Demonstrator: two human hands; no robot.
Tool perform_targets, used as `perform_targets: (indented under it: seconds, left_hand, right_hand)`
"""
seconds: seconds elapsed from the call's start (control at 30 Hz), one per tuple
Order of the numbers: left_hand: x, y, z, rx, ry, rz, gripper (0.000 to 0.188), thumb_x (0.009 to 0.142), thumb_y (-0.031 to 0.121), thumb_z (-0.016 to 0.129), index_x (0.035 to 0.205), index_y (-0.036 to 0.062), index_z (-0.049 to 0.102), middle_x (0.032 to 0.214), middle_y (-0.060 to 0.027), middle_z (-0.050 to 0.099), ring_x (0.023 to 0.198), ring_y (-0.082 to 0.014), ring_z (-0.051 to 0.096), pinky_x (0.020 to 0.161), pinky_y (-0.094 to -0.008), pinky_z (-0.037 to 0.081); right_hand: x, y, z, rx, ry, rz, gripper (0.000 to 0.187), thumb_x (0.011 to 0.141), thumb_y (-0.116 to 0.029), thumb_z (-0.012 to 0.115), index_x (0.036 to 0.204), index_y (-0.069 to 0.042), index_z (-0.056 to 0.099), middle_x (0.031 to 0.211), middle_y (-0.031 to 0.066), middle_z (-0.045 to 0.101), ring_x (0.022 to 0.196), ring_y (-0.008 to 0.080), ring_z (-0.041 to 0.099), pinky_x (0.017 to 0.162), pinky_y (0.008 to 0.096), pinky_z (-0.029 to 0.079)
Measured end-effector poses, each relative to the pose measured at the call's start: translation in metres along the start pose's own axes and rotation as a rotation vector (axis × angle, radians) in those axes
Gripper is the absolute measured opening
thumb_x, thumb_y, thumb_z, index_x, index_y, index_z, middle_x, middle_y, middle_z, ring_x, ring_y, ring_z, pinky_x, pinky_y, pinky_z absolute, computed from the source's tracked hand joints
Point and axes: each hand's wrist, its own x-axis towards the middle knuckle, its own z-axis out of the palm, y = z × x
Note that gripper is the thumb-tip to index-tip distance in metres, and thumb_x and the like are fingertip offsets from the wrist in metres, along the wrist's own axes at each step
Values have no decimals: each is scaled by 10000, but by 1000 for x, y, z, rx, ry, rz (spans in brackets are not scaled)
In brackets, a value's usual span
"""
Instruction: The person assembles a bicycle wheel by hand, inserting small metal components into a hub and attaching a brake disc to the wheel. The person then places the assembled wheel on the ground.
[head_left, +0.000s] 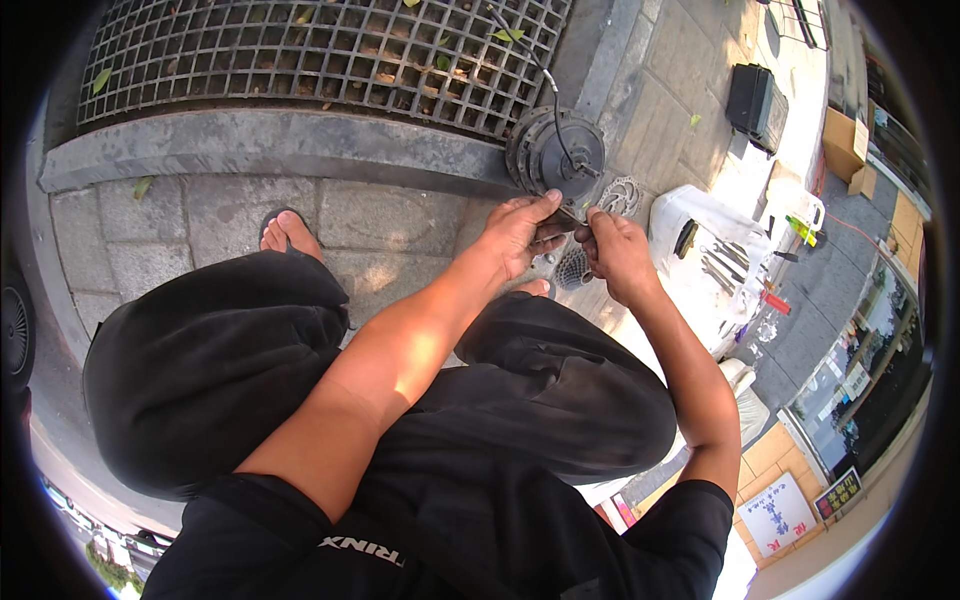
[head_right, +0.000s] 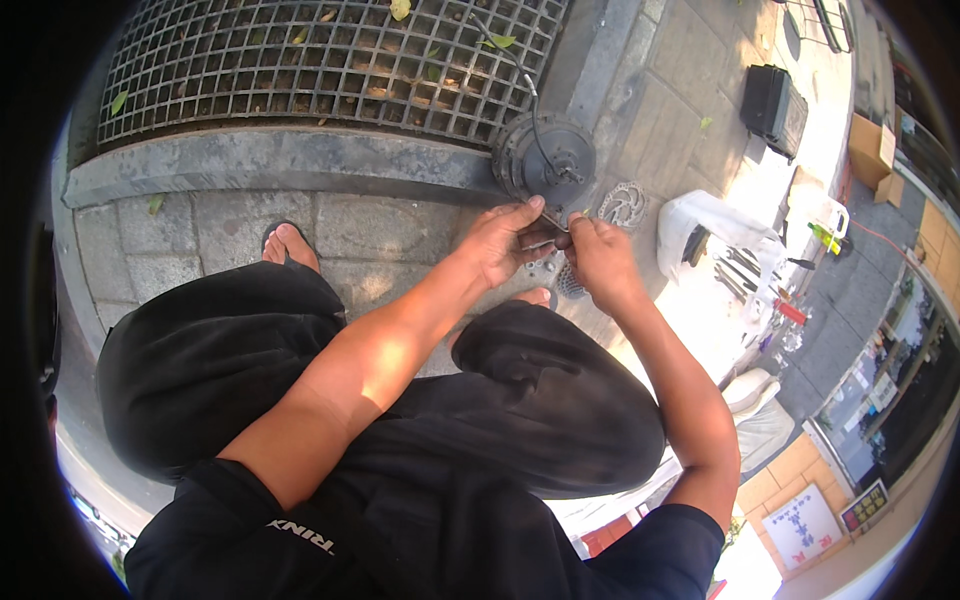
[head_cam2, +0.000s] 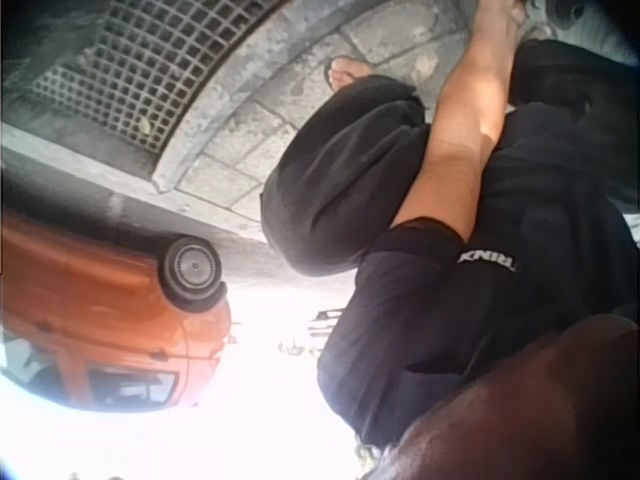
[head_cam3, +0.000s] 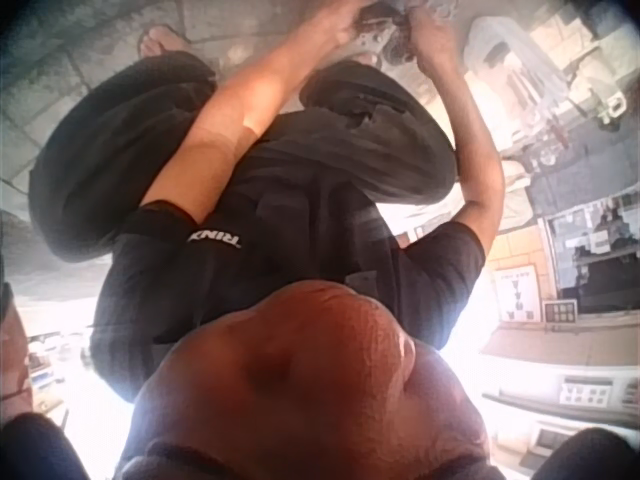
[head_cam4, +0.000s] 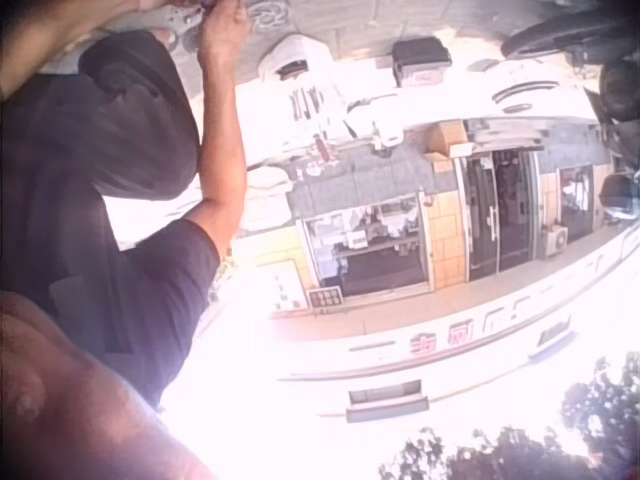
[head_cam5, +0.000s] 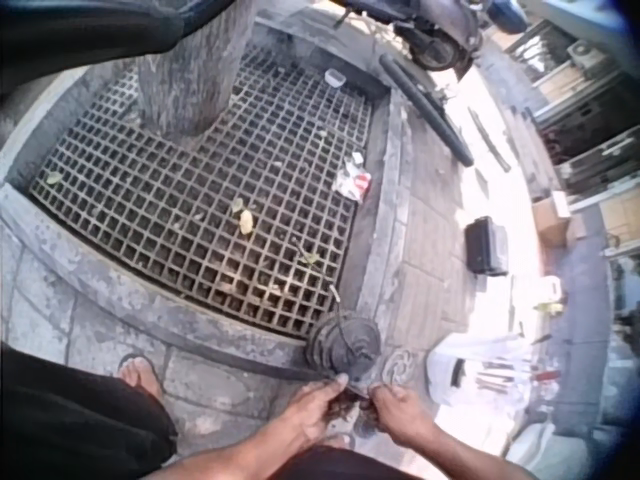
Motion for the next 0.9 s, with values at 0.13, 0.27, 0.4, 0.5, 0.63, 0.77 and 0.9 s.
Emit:
perform_targets:
  seconds: [0.13, 0.27, 0.4, 0.5, 0.63, 0.77, 0.9]
  left_hand:
    - [-2, 3, 2, -52, 5, 4, 284, 1000, 352, 790, 1074, 86, 726, 1087, -101, 760, 1046, -263, 721, 959, -478, 559]
    - [4, -1, -3, -111, -28, -10, 274, 1001, 350, 787, 1070, 88, 747, 1075, -90, 763, 1025, -258, 713, 970, -503, 554]
    - [0, 1, 1, -140, -37, -9, 276, 1004, 345, 783, 1085, 84, 751, 1066, -85, 764, 1041, -255, 705, 981, -518, 550]
    - [-1, 2, 1, -132, -41, -16, 269, 1000, 338, 788, 1082, 84, 750, 1069, -87, 761, 1037, -253, 699, 982, -526, 549]
    - [-2, 2, 0, -136, -18, -21, 253, 992, 327, 801, 1061, 90, 745, 1050, -85, 751, 1007, -245, 692, 972, -523, 556]
    - [-6, 4, 3, -129, 5, -16, 264, 994, 333, 801, 1058, 87, 729, 1019, -75, 733, 980, -237, 693, 964, -504, 576]
    - [-1, 3, -2, -101, 3, -13, 299, 1013, 353, 779, 1067, 65, 716, 989, -72, 724, 961, -227, 706, 946, -482, 605]
  right_hand:
    - [-14, -30, -11, -953, 102, -616, 357, 1067, -350, 656, 967, -8, 645, 778, 151, 626, 760, 392, 698, 698, 455, 565]
    - [-11, -39, -24, -1292, 24, -1004, 232, 988, -256, 716, 955, -42, 632, 884, 108, 610, 839, 322, 669, 734, 450, 552]
    - [2, -50, -34, -1463, -81, -1171, 169, 958, -217, 706, 895, -94, 609, 874, 63, 586, 847, 265, 650, 721, 398, 536]
    - [6, -47, -34, -1351, -103, -1175, 182, 989, -212, 686, 873, -93, 613, 822, 70, 591, 779, 281, 665, 668, 430, 546]
    - [-2, -28, -22, -1039, -78, -1014, 263, 1027, -203, 680, 832, -52, 590, 741, 141, 583, 664, 377, 638, 602, 507, 514]
    - [-8, -11, -4, -847, -22, -767, 356, 1082, -275, 626, 853, -2, 623, 780, 224, 675, 702, 455, 673, 628, 536, 534]
    - [-20, -22, 8, -617, 14, -451, 415, 1095, -317, 612, 858, 23, 650, 804, 273, 697, 775, 471, 701, 659, 537, 544]
